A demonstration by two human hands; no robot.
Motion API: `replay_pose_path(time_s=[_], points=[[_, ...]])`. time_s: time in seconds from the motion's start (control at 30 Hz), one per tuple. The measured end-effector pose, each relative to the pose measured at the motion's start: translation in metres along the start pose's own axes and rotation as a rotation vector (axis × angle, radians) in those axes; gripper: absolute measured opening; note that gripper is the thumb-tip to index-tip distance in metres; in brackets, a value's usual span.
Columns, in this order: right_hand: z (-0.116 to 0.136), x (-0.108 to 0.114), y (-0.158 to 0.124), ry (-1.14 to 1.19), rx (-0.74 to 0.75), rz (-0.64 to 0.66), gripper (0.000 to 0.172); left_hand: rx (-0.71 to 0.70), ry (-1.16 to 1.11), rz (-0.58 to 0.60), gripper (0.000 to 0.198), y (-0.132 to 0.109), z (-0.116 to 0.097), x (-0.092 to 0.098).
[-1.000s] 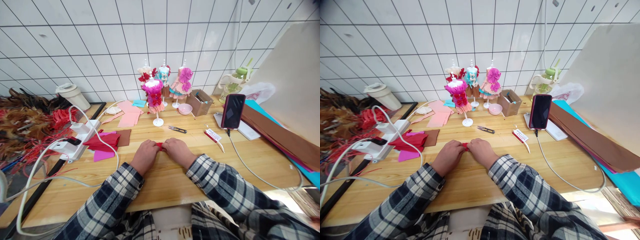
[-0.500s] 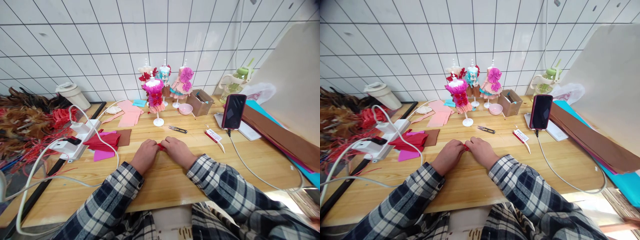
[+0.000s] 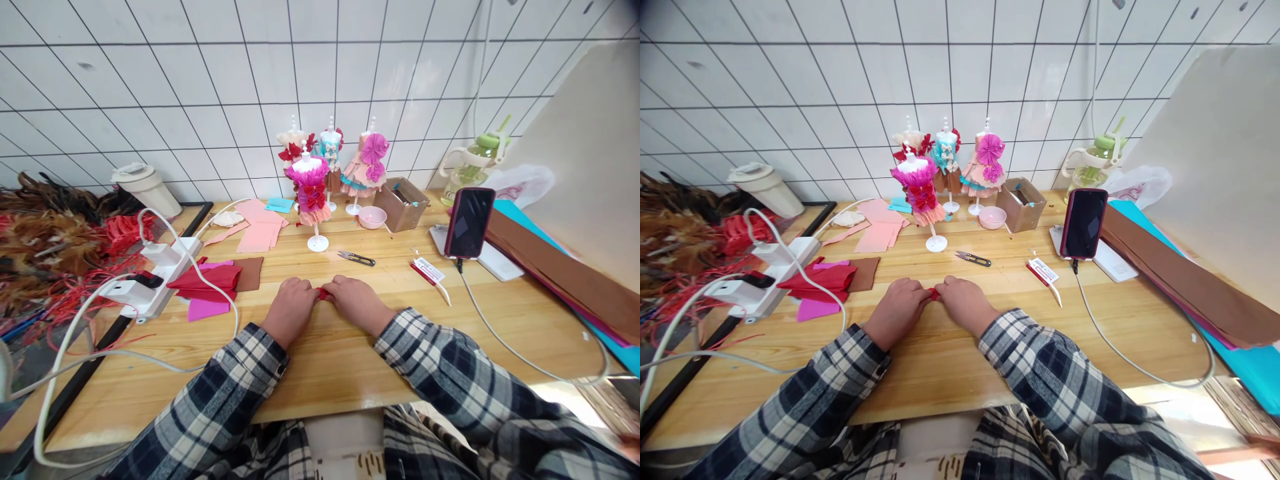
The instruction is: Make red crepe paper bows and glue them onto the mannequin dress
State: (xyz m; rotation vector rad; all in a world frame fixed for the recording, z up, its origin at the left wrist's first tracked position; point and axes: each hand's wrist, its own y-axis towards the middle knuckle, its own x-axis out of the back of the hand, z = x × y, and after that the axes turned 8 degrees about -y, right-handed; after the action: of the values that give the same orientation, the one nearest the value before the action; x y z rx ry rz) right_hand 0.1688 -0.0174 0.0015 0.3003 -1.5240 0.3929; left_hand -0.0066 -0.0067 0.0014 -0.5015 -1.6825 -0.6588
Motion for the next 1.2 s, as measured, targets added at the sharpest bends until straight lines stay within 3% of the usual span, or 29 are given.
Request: replay_pose_path(time_s=[0.13,0.23,0.63,0.83,0.97,1.2], points=[[0.0009,0.0025,-0.0015,0.062,-0.028,-0.053,0.038,-0.015,-0.021,0.001,0.03,-0.0015,0.0001,-0.0003],[0.0015,0.0033,-0.0017,0.017,-0.008,-0.005,0.028,-0.012,-0.032,-0.003,0.03,-0.0019,0.0007,-0.0012],[0.0005,-0.0006,-0.0005,-0.008,0.008,-0.026,0.033,-0.032,-0.017,0.019,0.028,-0.0007,0.0013,-0.0008],[0.0016,0.0006,-0.0006,-0.014,0.0,0.032,0.032,-0.031,-0.029,0.016,0.025,-0.0007,0.0032,-0.0043],[0.0018,0.0017,-0.0003,0.018,0.031,-0.05,0.027,0.005,-0.051,-0.004,0.027,0.0002,-0.0001,-0.0066],[0.0008,-0.0011,-0.0016,-0.002,0.044,-0.085,0.025,-0.024,-0.057,0.007,0.027,0.0004,-0.0017,0.0002]])
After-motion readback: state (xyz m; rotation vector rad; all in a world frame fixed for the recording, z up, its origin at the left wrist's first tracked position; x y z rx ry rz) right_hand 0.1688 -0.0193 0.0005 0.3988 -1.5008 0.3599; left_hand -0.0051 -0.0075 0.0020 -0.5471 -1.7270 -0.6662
